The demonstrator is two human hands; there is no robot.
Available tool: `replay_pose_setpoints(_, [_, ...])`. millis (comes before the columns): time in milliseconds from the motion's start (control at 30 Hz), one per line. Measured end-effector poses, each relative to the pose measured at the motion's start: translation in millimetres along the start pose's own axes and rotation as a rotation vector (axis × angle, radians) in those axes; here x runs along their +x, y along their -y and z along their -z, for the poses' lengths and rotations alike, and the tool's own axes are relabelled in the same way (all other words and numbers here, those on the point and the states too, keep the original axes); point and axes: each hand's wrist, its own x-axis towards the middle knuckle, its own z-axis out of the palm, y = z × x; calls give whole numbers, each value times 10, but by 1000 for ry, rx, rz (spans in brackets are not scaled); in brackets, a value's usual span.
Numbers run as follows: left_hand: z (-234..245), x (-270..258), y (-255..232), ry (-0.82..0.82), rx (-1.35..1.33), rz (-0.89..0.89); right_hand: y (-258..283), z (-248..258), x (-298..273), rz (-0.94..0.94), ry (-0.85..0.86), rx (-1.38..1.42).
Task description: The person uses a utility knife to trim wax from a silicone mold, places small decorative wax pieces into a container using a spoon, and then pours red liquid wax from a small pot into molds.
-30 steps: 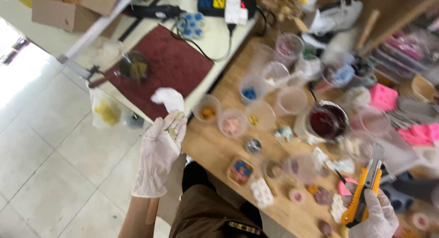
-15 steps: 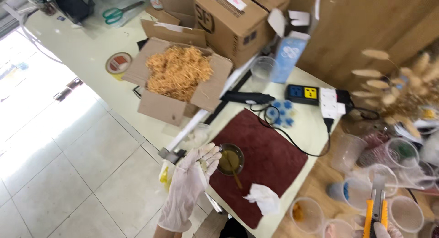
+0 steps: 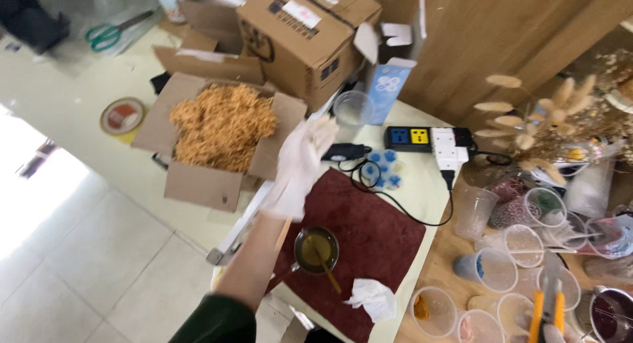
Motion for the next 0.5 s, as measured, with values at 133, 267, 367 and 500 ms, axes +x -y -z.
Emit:
replay_pose_setpoints(133, [-330, 1068, 275, 181, 101, -123, -1, 132, -43, 3, -72, 22])
replay_pose_setpoints(267, [-611, 1397, 323, 195, 1354, -359, -16, 347, -224, -7, -131, 22])
replay_pose_setpoints(367, [-684, 1233, 147, 423, 1598, -473, -44, 416, -301, -9, -174, 39])
replay_pose_setpoints(500, [-818, 921, -17, 518, 1830, -448, -20, 432, -302, 3, -208, 59])
